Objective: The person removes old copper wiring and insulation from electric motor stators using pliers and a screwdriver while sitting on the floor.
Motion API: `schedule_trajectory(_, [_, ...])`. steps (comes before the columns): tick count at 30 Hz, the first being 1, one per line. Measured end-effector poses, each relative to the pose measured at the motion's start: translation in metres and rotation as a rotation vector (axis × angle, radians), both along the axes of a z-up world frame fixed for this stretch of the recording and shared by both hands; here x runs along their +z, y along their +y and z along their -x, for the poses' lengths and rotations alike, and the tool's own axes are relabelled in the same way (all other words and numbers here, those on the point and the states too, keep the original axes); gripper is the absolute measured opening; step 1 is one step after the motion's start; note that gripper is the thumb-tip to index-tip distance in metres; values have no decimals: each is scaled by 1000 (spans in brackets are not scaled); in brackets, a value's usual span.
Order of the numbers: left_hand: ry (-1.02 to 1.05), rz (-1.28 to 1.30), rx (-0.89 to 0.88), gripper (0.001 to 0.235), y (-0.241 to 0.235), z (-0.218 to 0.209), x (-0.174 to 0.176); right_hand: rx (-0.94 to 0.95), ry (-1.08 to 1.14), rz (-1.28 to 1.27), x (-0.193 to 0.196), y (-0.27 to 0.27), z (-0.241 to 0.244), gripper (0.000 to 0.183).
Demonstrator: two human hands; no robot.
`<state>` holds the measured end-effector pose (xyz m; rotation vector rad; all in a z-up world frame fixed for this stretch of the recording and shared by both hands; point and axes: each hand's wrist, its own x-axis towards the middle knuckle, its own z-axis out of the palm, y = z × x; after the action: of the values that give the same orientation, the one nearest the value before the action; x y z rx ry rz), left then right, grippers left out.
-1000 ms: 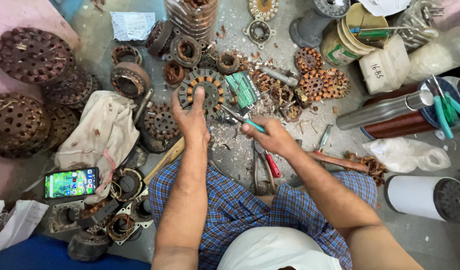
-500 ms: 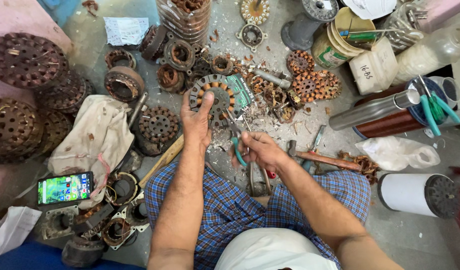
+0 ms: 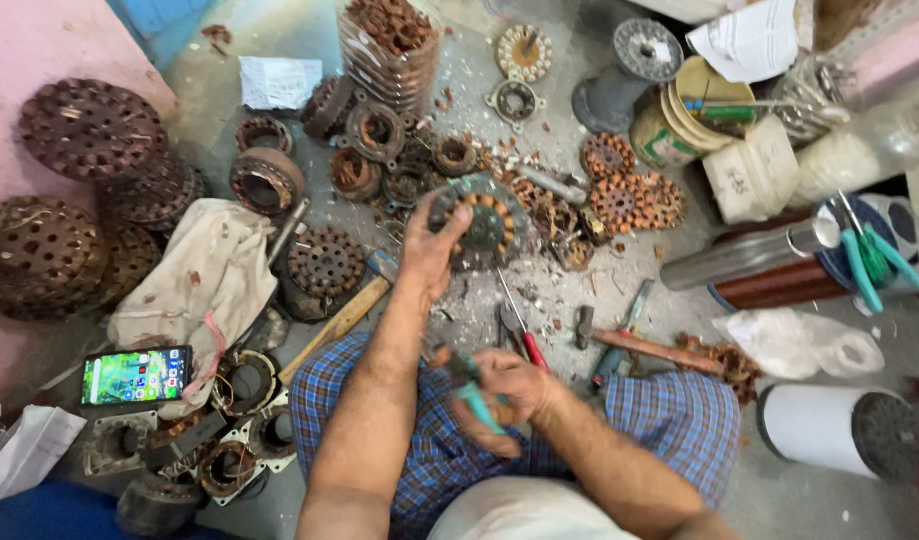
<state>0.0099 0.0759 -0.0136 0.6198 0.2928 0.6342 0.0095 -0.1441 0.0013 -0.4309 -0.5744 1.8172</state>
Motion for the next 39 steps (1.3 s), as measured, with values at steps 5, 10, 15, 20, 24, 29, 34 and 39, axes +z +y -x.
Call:
schedule_trajectory(5, [535,93,193,69,8,2,-7,-300,-836,145,59,23,-27,34])
schedule_trajectory(10, [430,386,371,94,26,15,-5,-714,-1268,314,75,61,-73,33])
schedule_trajectory(15, [394,405,349,94,26,20,21,-1061,-1952,-77,85,120,-129,26])
schedule_trajectory(20, [655,341,275,101,26,21,40,-1020,-2491,-137,111,253,-203,20])
schedule_trajectory(24, [652,342,288,100,30,20,35,-400,-2772,282,105,302,-233,26])
schedule_trajectory(29, [366,323,334,94,27,11,13,-758,-2438,58,81,248,-227,23])
schedule_trajectory(34, [293,321,351,97,28,9,12,-561,-1712,152,66,125,-169,43])
schedule_trajectory(39, [426,316,351,102,26,17,29,-386,-1699,374,50,46,-115,53])
